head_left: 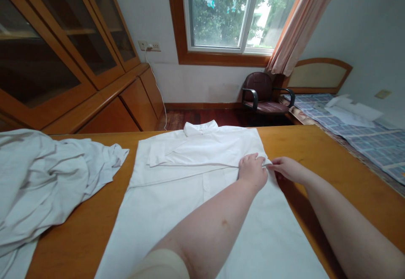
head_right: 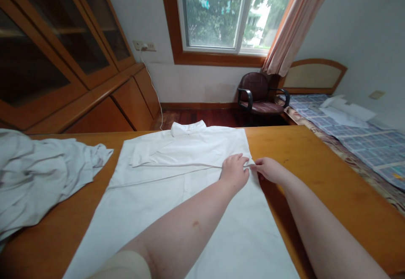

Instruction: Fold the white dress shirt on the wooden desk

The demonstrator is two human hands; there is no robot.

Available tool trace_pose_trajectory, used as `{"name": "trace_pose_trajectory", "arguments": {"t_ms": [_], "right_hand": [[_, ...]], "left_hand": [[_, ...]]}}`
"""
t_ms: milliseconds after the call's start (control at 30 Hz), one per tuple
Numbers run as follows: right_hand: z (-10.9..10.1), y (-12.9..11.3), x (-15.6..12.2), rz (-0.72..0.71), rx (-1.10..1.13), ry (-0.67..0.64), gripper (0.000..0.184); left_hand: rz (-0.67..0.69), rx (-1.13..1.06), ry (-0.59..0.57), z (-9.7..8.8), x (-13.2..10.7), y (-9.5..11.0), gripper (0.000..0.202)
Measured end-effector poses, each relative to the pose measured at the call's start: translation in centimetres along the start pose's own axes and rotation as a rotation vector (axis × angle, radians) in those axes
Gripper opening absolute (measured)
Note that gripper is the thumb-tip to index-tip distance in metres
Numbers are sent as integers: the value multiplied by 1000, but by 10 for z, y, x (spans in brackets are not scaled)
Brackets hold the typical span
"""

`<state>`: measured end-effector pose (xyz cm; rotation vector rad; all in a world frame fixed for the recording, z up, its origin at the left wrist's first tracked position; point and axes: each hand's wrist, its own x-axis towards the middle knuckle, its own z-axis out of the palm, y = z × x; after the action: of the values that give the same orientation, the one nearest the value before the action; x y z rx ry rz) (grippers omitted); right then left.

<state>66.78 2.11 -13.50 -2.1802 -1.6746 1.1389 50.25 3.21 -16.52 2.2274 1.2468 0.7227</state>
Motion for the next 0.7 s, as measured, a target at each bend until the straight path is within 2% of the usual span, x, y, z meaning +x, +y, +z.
{"name": "trace_pose_trajectory", "arguments": {"t_ms": [200,267,333,400,500,700], "right_hand": [[-2,-5,-7,-15,-50,25,41],[-1,-7,-8,-17,-204,121,41],[2,-12,-9,-17,-412,270,36],[7,-19,-10,-10,-589,403,28],[17,-28,-10,-34,-742,497,21],[26,-28,-7,-17,-803,506,20]], "left_hand": [[8,-29,21,-2,3,-1,19],[8,-24,9,-4,3,0,13],[-3,-17,11,-5,3,2,12],[-22,-27,26,-6,3,3,14],[-53,-62,55,-9,3,4,25],[-11,-34,58,-7,3,2,38]]}}
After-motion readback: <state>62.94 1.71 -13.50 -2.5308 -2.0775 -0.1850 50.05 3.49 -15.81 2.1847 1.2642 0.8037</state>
